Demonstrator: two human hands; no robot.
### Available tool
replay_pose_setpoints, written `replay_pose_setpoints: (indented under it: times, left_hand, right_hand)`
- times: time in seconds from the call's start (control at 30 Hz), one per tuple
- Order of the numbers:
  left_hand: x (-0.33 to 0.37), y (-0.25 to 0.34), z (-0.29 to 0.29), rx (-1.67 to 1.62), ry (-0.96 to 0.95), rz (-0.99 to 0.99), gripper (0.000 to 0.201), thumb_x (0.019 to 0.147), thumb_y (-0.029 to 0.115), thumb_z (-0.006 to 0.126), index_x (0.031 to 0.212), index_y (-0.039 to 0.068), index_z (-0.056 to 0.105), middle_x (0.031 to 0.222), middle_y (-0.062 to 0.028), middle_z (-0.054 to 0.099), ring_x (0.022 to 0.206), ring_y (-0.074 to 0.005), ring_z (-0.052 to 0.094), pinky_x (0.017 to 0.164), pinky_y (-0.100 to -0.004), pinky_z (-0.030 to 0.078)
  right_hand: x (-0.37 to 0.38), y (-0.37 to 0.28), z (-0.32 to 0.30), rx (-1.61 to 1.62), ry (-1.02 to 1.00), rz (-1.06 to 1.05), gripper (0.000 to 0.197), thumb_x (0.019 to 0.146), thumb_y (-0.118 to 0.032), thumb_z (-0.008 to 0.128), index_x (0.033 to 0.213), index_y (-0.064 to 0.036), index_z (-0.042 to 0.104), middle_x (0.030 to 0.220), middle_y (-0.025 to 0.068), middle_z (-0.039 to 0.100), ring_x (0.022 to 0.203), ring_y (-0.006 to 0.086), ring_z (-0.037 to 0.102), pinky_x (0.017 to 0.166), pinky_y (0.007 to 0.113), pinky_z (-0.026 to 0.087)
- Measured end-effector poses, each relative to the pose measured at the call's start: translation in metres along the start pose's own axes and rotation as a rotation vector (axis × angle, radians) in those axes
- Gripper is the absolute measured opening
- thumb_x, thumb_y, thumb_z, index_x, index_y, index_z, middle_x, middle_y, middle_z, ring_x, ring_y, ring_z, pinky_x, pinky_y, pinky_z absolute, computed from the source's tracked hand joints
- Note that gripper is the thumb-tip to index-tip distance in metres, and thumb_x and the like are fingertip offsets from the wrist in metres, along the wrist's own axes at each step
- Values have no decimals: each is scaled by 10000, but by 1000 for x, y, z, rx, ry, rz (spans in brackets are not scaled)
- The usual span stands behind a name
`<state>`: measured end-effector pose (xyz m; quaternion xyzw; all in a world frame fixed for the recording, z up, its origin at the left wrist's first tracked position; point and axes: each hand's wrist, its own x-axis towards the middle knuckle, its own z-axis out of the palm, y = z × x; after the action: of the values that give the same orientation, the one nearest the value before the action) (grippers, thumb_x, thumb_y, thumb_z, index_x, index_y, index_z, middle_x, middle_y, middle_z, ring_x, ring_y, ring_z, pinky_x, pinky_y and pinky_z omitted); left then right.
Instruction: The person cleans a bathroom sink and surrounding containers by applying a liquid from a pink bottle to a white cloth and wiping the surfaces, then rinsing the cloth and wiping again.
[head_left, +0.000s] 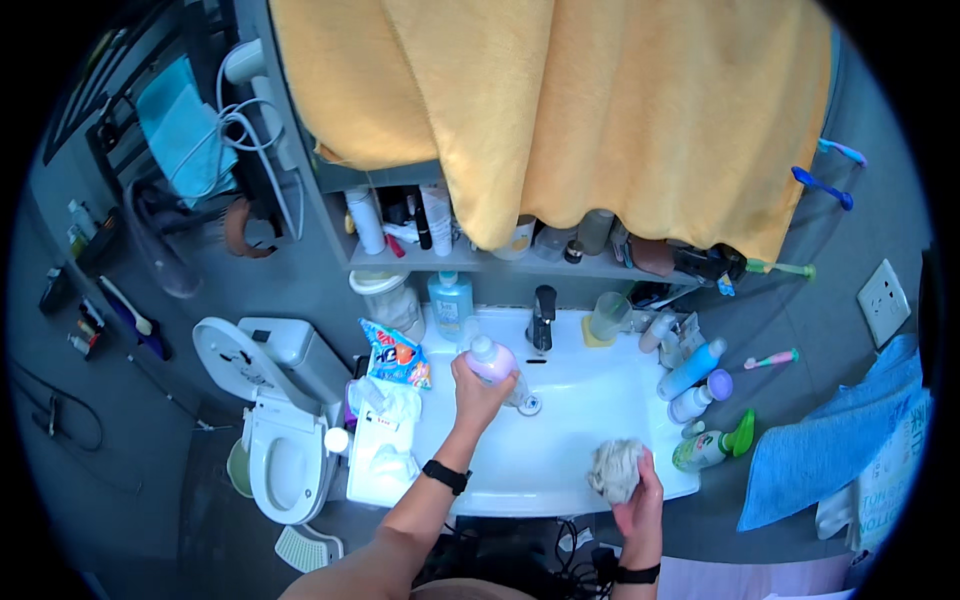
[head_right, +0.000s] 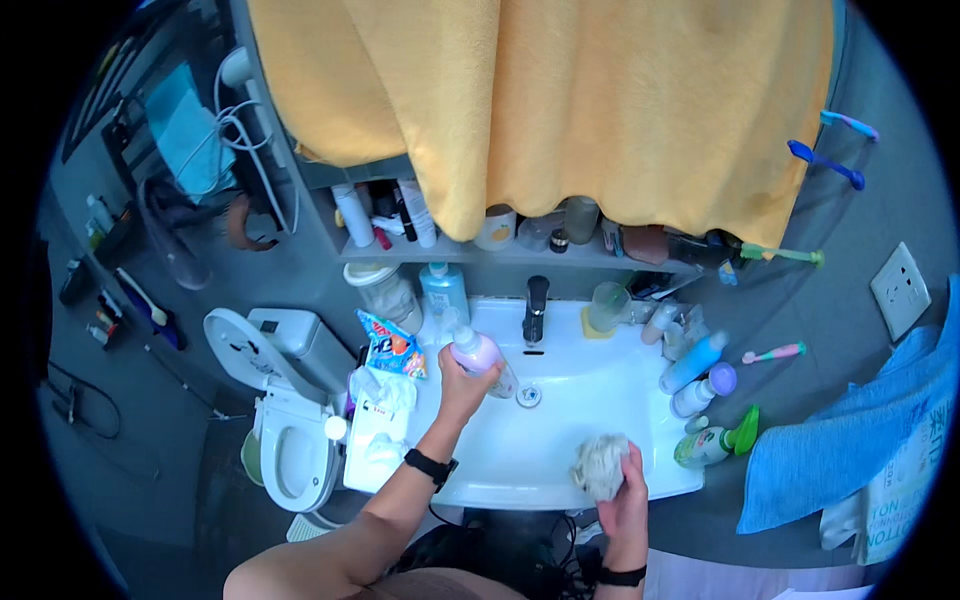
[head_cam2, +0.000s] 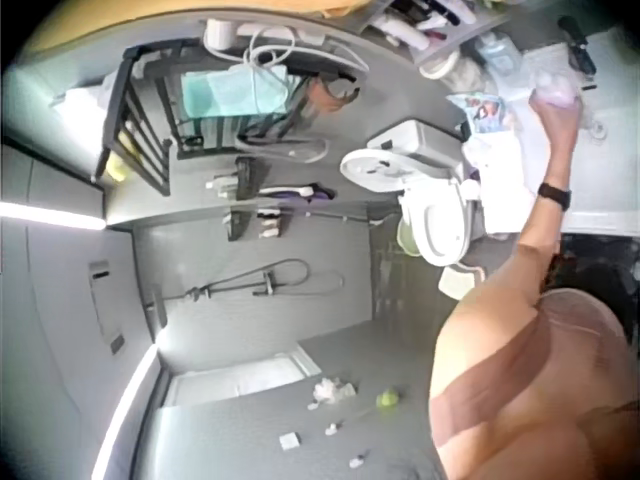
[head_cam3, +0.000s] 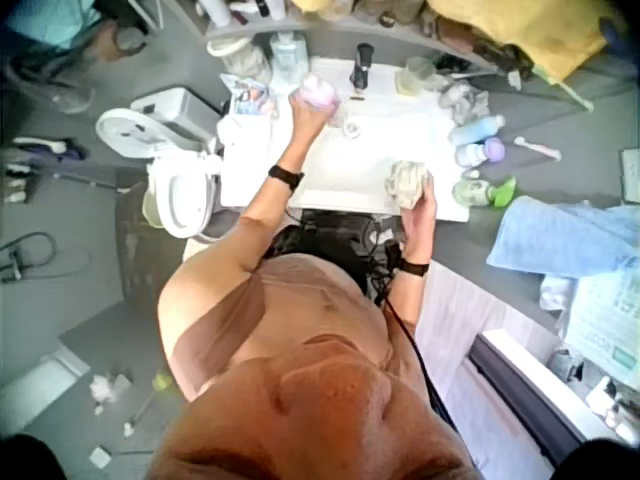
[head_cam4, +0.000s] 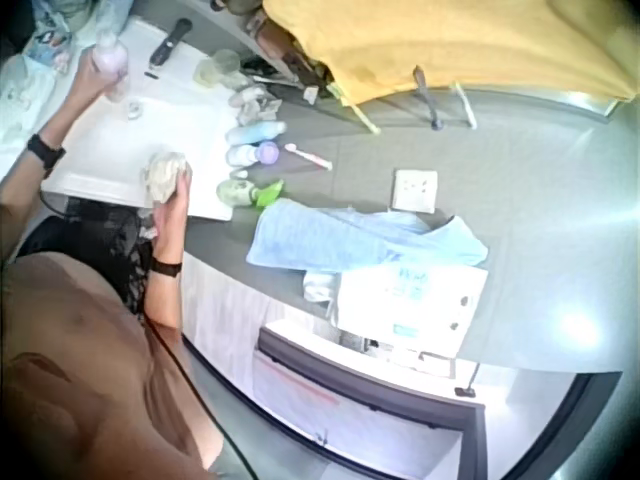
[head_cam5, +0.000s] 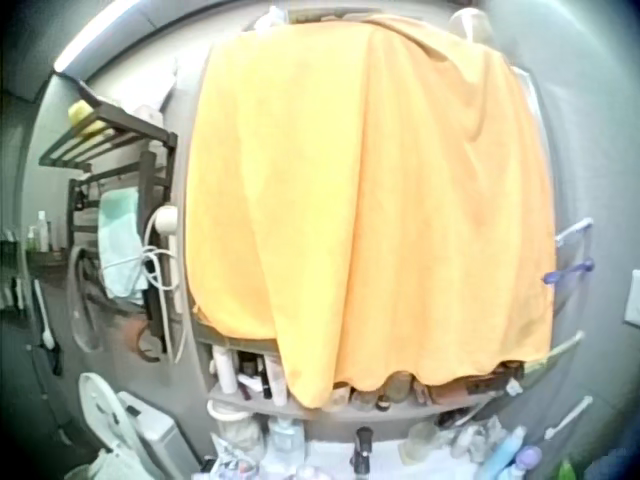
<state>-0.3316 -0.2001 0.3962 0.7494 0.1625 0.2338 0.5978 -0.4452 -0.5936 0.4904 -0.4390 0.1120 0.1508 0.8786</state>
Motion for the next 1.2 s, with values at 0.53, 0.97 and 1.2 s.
replay_pose_setpoints:
  times: [0.53,0.97,1.2]
  left_hand:
    - [-477,314,94,76,-155,144,1041,1011,270,1115,1802,-38,513,1625,-206,758,1494,-327,791,1296,-504,659]
    - [-441,321,-58,-615,-379,-57,869,1172,306,1017,1863,60,552,1644,-102,757,1506,-208,765,1334,-468,643]
    - [-452,307,-116,-629,-550,-34,910,1174,333,1017,1891,52,530,1679,-103,734,1554,-205,729,1374,-460,607]
  right_hand:
    - [-237,-143,-42,-757,-241,-692,425,1253,-152,839,1642,17,811,1573,266,873,1492,405,849,1331,522,641]
    - [-367,-82,16,-855,-342,-875,341,1261,-147,827,1549,35,805,1483,245,854,1374,385,861,1228,502,666]
    - [-357,-82,128,-751,-118,-893,312,1364,-139,627,1582,19,784,1435,239,884,1338,389,873,1214,497,665]
